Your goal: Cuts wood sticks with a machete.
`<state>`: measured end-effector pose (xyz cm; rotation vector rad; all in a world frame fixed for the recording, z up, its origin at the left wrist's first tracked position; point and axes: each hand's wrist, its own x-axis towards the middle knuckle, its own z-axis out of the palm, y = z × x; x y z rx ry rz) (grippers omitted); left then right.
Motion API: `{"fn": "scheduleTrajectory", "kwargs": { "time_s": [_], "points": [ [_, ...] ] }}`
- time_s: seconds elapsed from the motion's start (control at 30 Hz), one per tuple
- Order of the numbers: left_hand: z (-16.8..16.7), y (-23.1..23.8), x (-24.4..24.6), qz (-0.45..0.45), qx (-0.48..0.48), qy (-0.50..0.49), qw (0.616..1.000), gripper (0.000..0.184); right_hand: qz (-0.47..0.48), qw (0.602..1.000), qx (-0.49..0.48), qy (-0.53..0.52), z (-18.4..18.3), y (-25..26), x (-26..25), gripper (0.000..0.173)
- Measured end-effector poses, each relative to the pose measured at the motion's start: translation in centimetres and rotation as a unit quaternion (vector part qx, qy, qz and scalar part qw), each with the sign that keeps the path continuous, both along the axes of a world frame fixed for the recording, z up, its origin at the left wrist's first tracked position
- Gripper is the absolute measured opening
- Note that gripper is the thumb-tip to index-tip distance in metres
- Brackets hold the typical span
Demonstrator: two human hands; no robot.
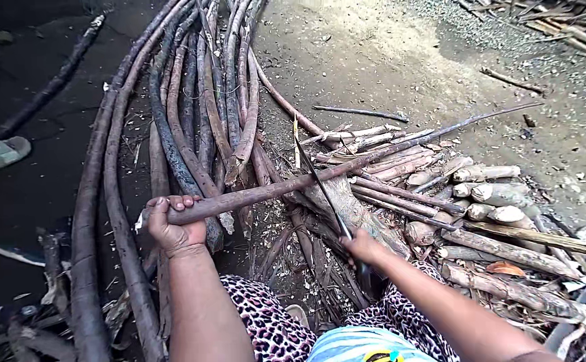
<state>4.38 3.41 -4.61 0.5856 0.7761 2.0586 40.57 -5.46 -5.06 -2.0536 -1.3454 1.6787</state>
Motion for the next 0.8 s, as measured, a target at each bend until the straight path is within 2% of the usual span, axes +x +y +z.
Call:
{"fn": "scheduleTrajectory", "kwargs": {
  "time_s": [0.07, 0.13, 0.2, 0.3, 0.4, 0.5, 0.6, 0.67, 0.73, 0.8],
  "points": [
    [0.8, 0.3, 1.4, 0.051, -0.081, -0.036, 0.995, 0.032, 0.025, 0.99, -0.01, -0.139, -3.8, -0.7, -0.6, 0.05],
    [1.1, 0.5, 2.4, 0.094, -0.129, -0.074, 0.984, 0.031, -0.008, 0.985, 0.019, -0.171, -6.1, -1.1, -1.2, 0.053],
    [1.0, 0.7, 2.6, 0.109, -0.136, -0.092, 0.98, 0.032, -0.047, 0.988, 0.067, -0.133, -6.2, -1.5, -1.3, 0.048],
    [0.8, 0.9, 2.0, 0.106, -0.109, -0.07, 0.986, 0.021, -0.043, 0.99, 0.103, -0.084, -3.2, -1.2, 0.8, 0.039],
    [0.3, 1.1, 1.4, 0.095, -0.091, -0.038, 0.991, 0.016, -0.043, 0.997, 0.061, -0.037, 0.9, -0.3, 2.6, 0.035],
    [-0.7, 0.8, 1.2, 0.049, -0.033, -0.001, 0.998, 0.023, -0.116, 0.989, -0.015, 0.094, 3.5, 0.8, 2.0, 0.031],
    [-1.3, 0.6, 1.6, -0.035, 0.044, 0.029, 0.998, 0.03, -0.219, 0.95, -0.028, 0.219, 1.3, 1.0, -0.6, 0.037],
    [-1.3, 0.8, 2.1, -0.036, 0.024, 0.003, 0.999, 0.033, -0.272, 0.924, -0.03, 0.267, -0.9, 0.5, -2.0, 0.039],
    [-1.5, 1.0, 2.1, -0.011, -0.02, -0.025, 0.999, 0.035, -0.276, 0.93, -0.008, 0.244, -1.2, 0.2, -1.8, 0.036],
    [-2.1, 0.9, 1.3, -0.021, -0.024, -0.036, 0.999, 0.035, -0.232, 0.954, 0.031, 0.186, 0.0, 0.0, 0.0, 0.033]
  ]
}}
